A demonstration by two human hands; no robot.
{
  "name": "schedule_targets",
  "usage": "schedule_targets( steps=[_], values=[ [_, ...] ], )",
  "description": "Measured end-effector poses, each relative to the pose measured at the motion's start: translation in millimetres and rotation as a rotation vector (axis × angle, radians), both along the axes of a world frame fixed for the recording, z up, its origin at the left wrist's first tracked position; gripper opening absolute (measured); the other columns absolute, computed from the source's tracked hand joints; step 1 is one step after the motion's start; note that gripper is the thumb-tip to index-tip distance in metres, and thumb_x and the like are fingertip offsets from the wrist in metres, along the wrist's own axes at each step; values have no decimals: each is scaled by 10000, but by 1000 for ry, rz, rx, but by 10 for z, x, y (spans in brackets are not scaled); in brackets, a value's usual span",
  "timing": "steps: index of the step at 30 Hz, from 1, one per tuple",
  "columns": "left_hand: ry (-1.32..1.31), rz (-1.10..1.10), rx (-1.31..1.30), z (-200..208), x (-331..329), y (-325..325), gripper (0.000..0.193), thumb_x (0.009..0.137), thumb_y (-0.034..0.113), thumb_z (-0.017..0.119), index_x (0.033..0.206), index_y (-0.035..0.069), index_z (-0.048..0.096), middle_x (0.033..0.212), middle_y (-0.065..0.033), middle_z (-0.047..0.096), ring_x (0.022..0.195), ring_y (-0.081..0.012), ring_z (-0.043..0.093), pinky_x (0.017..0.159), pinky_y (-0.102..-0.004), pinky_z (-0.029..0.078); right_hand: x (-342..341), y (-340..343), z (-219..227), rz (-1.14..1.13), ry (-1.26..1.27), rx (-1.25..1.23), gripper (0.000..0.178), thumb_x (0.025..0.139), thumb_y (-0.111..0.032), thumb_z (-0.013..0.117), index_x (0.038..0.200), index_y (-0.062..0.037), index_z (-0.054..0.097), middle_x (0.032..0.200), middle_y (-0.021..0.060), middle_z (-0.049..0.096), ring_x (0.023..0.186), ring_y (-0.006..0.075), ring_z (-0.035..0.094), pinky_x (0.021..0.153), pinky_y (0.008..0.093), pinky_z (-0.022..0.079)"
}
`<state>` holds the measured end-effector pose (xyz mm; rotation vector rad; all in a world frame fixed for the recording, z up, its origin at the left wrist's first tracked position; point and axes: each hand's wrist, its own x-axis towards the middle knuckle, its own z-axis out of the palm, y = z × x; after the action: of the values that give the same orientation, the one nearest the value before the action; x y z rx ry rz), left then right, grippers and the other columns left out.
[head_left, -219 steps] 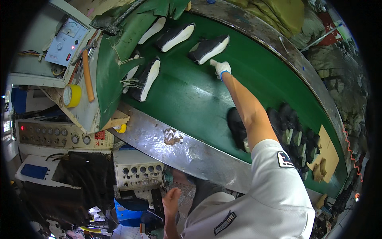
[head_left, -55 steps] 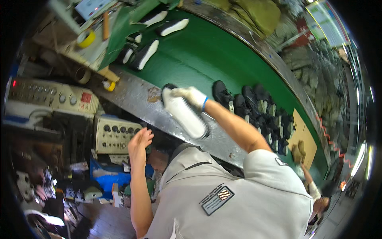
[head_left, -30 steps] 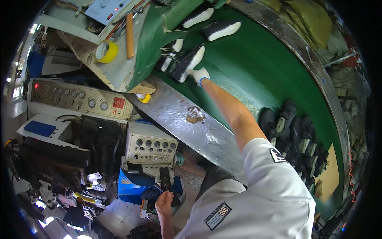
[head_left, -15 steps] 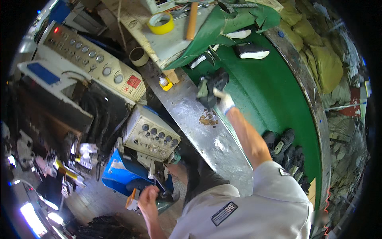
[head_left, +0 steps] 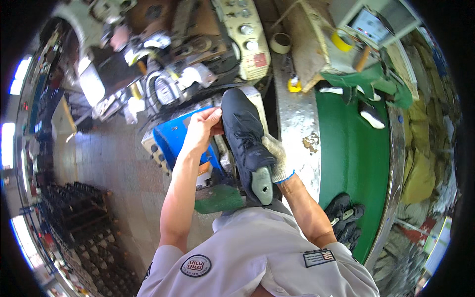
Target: The person picks up shoe uppers from a conveyor belt, fits each one onto a lasting machine to shape the heel and toe, and returns the processed shoes to the conveyor belt.
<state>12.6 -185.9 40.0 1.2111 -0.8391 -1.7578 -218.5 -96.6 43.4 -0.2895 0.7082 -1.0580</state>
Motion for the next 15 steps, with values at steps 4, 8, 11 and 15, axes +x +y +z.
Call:
schedule_targets(
  steps=[4,8,11,15],
  values=[
    [-7,151,-46,-39,721,124,153,940,159,673,959,13,715,858,-71,733,735,-160,703,611,-293,577,547,-179,195,93,121,-10,517,925,-221,660,1368,16,539,1230,89,643,1076,176,622,956,325,499],
    [-121,349,-64,-12,1126,123,128,898,132,715,872,7,724,782,-50,700,639,-124,653,530,-266,555,1032,-354,248,121,193,-97,476,935,-205,653,1341,25,560,1212,78,645,1037,159,609,936,302,482],
    [-190,468,-83,40,1324,84,109,883,110,724,868,2,723,760,-44,690,623,-118,642,517,-255,538,1298,-456,324,136,254,-147,439,948,-203,640,1318,29,590,1206,64,647,1047,143,593,942,284,468],
    [-311,607,-178,93,1460,-21,148,863,82,744,941,-43,730,789,-62,701,641,-120,644,541,-245,526,1560,-634,100,98,378,-260,506,951,-234,649,1360,53,567,1219,76,652,1050,126,588,950,269,464]
  ],
)
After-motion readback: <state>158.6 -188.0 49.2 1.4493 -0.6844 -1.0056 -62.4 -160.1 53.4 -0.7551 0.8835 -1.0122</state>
